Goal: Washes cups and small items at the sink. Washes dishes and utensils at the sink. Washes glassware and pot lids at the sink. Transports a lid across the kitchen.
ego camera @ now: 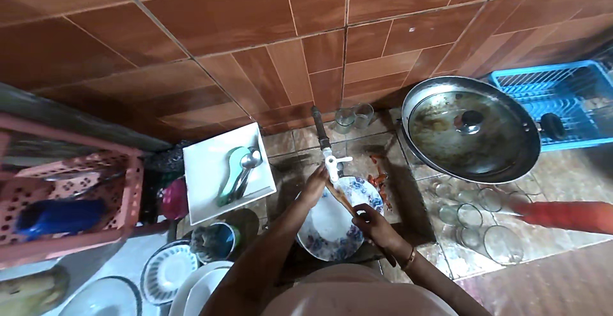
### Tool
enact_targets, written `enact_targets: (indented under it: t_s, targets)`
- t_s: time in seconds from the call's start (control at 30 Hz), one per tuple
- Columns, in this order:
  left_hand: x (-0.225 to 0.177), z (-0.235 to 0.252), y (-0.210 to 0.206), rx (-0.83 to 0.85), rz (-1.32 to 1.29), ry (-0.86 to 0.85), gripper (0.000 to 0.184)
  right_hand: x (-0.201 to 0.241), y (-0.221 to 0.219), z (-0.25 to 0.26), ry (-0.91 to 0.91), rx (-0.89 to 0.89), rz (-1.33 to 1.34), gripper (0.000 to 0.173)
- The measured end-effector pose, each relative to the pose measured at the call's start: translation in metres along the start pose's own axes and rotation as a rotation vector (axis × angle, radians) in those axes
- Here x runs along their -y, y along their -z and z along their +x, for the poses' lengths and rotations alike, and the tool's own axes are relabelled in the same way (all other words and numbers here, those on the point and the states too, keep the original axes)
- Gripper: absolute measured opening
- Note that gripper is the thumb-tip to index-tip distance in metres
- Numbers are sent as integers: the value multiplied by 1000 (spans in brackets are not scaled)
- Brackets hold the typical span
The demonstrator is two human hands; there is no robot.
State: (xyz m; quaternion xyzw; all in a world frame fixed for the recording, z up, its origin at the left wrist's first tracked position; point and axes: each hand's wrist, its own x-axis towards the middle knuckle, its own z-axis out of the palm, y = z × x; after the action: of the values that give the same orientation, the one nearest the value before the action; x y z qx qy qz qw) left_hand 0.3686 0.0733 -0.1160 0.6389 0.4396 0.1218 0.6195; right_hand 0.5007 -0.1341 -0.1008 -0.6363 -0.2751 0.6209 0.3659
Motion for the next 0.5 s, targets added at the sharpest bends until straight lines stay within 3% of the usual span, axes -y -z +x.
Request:
enact_targets:
  t_s: [0.03, 0.1, 0.2, 0.27, 0.33, 0.5]
  targets:
    - [2, -3, -8, -27, -173, 14, 47, -1, -1, 0, -39, 54, 176, 39]
    - [3, -13, -22, -13, -218, -31, 52, -6, -1, 4, -82, 142, 508, 37]
    - [13, -32, -41, 150, 184, -208, 66, -7, -4, 13, -95, 185, 737, 42]
    - [25, -52, -54, 205, 451, -439, 62, -5, -6, 19, -93, 157, 728, 38]
    - [33, -66, -60, 191, 543, -579, 56, -5, -8, 21, -72, 116, 665, 37]
    - [32, -54, -37, 160, 725, -465, 53, -4, -6, 14, -64, 172, 517, 38]
